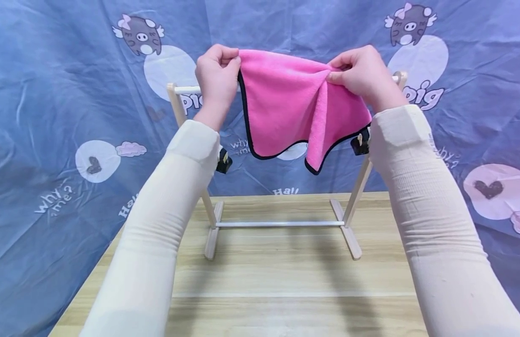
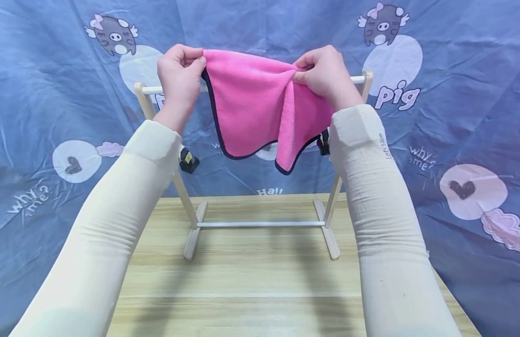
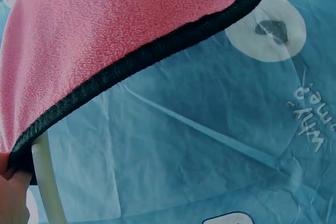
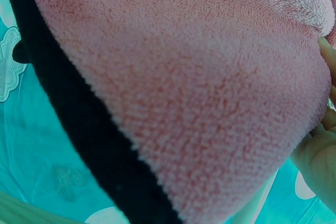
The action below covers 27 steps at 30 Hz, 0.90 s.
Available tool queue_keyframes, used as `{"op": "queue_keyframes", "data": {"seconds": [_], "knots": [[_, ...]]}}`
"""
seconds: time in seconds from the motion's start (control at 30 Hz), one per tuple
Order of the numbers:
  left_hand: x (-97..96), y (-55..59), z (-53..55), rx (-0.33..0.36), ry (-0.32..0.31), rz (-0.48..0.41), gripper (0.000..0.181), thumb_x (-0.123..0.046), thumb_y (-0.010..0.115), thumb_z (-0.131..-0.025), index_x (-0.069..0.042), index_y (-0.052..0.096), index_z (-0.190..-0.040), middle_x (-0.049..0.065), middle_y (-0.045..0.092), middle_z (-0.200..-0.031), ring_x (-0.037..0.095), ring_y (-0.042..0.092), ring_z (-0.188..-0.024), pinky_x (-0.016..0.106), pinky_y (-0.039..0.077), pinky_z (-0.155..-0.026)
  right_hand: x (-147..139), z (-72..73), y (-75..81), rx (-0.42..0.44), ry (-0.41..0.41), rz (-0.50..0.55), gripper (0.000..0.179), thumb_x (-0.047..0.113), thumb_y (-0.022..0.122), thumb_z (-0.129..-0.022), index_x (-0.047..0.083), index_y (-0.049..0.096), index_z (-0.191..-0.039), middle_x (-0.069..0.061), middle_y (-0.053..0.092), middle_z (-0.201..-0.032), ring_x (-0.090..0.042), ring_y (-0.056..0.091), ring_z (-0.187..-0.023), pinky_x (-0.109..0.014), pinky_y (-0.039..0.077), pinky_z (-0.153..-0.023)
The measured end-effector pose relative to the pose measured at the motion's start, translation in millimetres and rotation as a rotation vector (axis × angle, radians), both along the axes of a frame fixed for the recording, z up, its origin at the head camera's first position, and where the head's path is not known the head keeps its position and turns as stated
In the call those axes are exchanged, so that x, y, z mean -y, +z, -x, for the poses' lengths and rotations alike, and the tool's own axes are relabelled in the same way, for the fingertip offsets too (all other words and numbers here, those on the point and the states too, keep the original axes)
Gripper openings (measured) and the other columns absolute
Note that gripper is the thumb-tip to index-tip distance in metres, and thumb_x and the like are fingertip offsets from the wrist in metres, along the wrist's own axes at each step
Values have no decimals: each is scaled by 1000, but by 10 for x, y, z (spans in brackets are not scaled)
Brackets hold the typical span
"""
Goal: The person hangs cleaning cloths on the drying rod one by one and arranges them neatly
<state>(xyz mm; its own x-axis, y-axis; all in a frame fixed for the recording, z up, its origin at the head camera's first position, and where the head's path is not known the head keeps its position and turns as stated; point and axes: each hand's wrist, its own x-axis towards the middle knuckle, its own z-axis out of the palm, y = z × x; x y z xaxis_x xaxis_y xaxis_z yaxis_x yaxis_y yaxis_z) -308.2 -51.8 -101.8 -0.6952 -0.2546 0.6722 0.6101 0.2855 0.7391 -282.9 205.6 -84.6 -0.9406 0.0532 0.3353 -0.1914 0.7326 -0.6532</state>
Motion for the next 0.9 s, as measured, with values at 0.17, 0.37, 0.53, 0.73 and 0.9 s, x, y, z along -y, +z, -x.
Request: {"op": "queue_keyframes", "data": {"seconds": [0.17, 0.37, 0.53, 0.73, 0.9], "knots": [[58, 36, 17, -3, 59, 86, 12, -7, 62, -83, -5, 72, -89, -12, 57, -67, -1, 50, -63, 13, 42, -65, 29, 11, -1, 5, 3, 1, 29, 27, 66, -85, 20, 67, -114, 15, 57, -85, -3, 49, -77, -19, 40, -68], [153, 18, 73, 98, 57, 201, 11, -6, 62, -82, -6, 70, -88, -13, 55, -65, 0, 51, -65, 14, 42, -65, 41, 16, 1, 7, 5, -11, 31, 28, 66, -85, 20, 67, -116, 14, 57, -89, -3, 48, -80, -18, 40, -70], [178, 82, 62, 259, 90, 422, 14, -16, 65, -83, -11, 71, -95, -8, 63, -76, 1, 57, -73, 16, 46, -69, 23, 9, 6, 20, 0, -12, 32, 29, 66, -85, 21, 66, -116, 14, 57, -90, -3, 47, -81, -20, 40, -70], [206, 108, 18, 310, 120, 610, 24, -30, 63, -85, -13, 70, -101, -6, 64, -86, 4, 53, -80, 17, 44, -73, -3, 1, 25, 25, 10, 13, 31, 28, 67, -85, 21, 67, -115, 17, 56, -84, -3, 47, -79, -19, 40, -68], [220, -17, 15, 157, 111, 595, 20, -27, 63, -87, -13, 73, -98, -3, 64, -87, 8, 48, -78, 18, 38, -71, -7, -11, 23, 24, 8, 3, 32, 28, 66, -85, 20, 66, -116, 18, 56, -83, -2, 47, -80, -18, 40, -68]]}}
